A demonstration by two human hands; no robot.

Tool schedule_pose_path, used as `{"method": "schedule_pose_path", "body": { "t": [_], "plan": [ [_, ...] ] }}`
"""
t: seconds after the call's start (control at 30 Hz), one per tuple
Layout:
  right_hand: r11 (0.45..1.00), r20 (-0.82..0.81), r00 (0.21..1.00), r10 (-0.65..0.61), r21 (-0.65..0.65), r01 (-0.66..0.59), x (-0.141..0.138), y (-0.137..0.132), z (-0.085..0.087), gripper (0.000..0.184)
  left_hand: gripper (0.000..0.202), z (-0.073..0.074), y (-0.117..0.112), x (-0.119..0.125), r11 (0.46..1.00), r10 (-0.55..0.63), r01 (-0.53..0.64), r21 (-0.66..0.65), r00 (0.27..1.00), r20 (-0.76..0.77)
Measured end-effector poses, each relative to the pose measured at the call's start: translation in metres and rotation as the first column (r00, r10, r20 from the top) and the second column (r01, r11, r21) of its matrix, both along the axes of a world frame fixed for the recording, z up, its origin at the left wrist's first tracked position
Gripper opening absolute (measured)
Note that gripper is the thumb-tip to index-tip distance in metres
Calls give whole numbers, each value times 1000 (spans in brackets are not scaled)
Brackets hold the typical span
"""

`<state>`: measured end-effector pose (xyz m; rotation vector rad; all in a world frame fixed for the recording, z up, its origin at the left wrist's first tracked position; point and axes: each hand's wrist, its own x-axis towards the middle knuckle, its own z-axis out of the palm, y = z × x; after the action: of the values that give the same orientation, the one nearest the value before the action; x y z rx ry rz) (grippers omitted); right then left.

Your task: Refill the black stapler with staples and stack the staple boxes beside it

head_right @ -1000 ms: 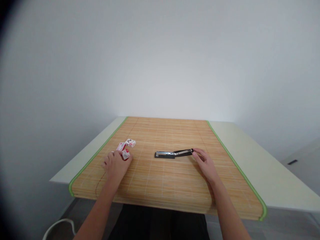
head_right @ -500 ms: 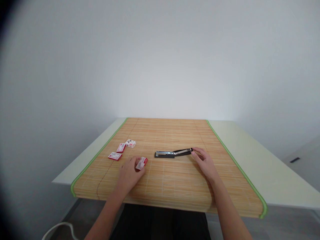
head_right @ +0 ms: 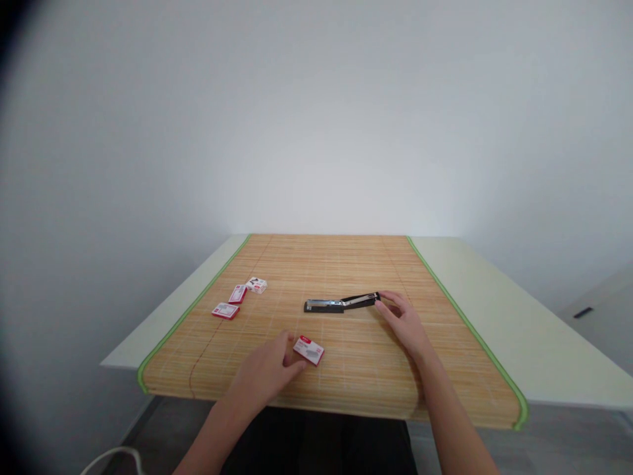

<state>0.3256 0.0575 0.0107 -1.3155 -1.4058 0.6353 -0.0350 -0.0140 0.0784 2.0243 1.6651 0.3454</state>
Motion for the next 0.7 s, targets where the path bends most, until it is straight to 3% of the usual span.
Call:
{"method": "schedule_pose_path", "body": {
  "t": [0.17, 0.3, 0.37, 0.4, 0.47, 0.57, 0.7],
  "plan": [
    [999, -37, 999, -33, -34, 31, -4, -5, 9, 52, 39, -1, 18, -5, 969, -213, 208, 130, 977, 26],
    [960, 26, 969, -245, 149, 239, -19, -27, 28, 51, 37, -17, 26, 5, 964, -219, 192, 184, 966, 138],
    [931, 101, 946, -307, 237, 277, -32, -43, 37, 46, 41, -25, 26, 12, 961, -203, 160, 226, 963, 177],
    [943, 154, 950, -273, 239, 232, -40, -51, 40, 40, 43, -28, 26, 14, 960, -196, 147, 240, 961, 195],
    [986, 298, 953, -51, 169, 0, -56, -63, 46, 32, 46, -32, 26, 15, 957, -205, 146, 250, 952, 229],
    [949, 449, 853, 265, 34, -313, -76, -71, 48, 27, 44, -32, 27, 9, 949, -262, 194, 248, 925, 276],
    [905, 512, 772, 376, -24, -425, -84, -68, 41, 22, 35, -30, 27, 0, 949, -286, 226, 222, 912, 295]
  ]
}}
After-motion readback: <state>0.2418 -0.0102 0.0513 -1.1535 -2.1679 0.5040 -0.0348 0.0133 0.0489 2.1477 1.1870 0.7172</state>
